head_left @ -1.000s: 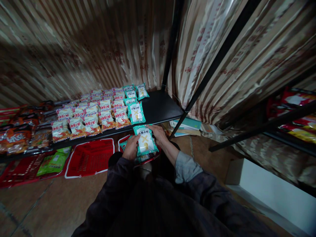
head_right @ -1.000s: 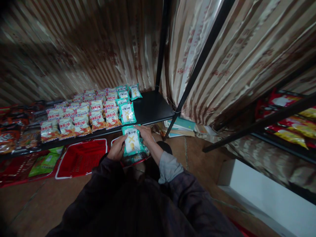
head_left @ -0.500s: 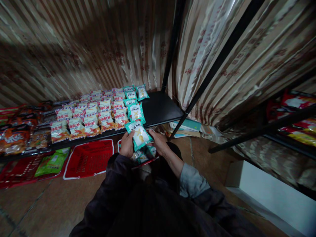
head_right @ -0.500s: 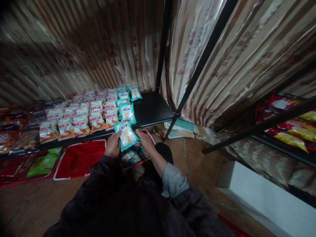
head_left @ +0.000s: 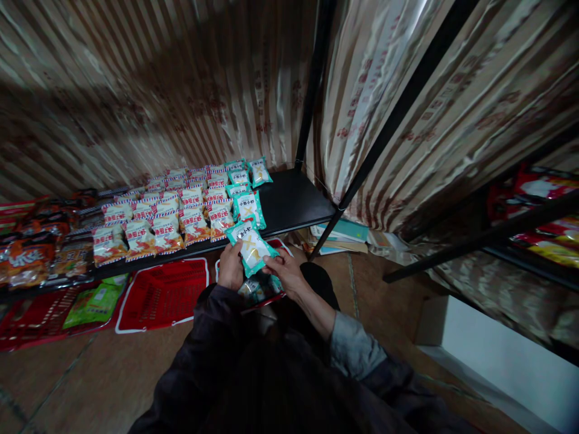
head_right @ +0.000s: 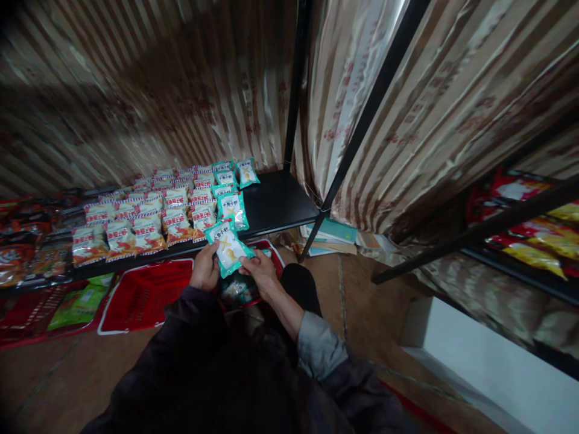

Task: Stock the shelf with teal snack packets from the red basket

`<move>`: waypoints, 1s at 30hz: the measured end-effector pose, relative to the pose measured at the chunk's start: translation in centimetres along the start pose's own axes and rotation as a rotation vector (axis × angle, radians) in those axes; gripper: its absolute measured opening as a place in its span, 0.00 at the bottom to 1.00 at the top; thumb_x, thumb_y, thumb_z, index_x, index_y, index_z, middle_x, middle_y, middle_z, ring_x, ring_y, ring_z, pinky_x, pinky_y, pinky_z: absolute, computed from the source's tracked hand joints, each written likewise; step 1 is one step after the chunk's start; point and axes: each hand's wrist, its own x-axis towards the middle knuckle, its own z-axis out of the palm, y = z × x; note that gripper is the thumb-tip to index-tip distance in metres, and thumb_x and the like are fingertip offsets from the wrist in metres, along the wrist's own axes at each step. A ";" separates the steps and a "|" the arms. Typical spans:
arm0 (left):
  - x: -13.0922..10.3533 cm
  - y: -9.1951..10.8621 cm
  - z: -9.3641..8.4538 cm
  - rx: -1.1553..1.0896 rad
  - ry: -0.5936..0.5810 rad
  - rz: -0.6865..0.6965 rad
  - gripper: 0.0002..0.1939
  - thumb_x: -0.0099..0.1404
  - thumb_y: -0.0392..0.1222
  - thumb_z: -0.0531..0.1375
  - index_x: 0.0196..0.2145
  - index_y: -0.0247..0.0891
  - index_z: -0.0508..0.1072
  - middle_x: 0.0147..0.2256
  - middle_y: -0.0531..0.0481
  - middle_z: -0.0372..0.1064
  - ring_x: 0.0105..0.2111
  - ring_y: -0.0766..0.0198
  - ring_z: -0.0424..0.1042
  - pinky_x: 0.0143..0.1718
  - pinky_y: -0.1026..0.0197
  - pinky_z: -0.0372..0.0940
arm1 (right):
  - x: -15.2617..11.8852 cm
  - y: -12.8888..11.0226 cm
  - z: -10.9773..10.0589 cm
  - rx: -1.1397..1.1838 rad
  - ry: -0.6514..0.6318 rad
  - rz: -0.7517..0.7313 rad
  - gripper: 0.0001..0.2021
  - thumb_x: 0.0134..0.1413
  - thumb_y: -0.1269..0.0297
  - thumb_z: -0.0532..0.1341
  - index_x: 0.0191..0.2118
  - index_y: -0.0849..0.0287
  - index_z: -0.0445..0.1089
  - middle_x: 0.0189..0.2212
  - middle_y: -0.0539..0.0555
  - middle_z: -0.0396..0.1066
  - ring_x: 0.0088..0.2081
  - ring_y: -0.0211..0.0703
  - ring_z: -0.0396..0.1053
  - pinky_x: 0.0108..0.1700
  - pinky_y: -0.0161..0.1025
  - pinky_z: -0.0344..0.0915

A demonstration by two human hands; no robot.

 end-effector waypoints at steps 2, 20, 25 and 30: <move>0.0 -0.1 0.0 0.005 -0.007 -0.001 0.07 0.54 0.39 0.59 0.32 0.36 0.69 0.31 0.48 0.73 0.33 0.60 0.73 0.35 0.60 0.67 | -0.2 0.1 0.1 -0.014 0.025 -0.021 0.17 0.32 0.58 0.70 0.29 0.58 0.65 0.18 0.42 0.63 0.21 0.31 0.64 0.28 0.32 0.67; -4.4 3.8 2.2 0.160 -0.068 0.151 0.03 0.50 0.38 0.61 0.25 0.37 0.70 0.30 0.45 0.71 0.36 0.55 0.71 0.37 0.57 0.67 | -1.0 0.4 0.5 0.070 0.094 -0.170 0.19 0.34 0.61 0.68 0.36 0.55 0.66 0.22 0.43 0.67 0.21 0.31 0.63 0.26 0.30 0.64; -2.1 1.6 1.7 0.097 -0.018 0.122 0.05 0.52 0.40 0.61 0.27 0.36 0.69 0.30 0.45 0.71 0.34 0.56 0.71 0.35 0.58 0.66 | -1.0 0.3 0.5 0.044 0.118 -0.167 0.20 0.36 0.61 0.68 0.40 0.56 0.68 0.24 0.44 0.68 0.22 0.32 0.64 0.27 0.31 0.64; 0.6 -0.9 0.9 0.060 0.129 0.161 0.17 0.52 0.40 0.62 0.40 0.37 0.66 0.34 0.49 0.70 0.33 0.65 0.71 0.37 0.63 0.65 | -1.0 0.4 0.3 0.009 0.125 -0.207 0.20 0.40 0.59 0.66 0.43 0.56 0.70 0.27 0.48 0.71 0.25 0.35 0.66 0.30 0.34 0.65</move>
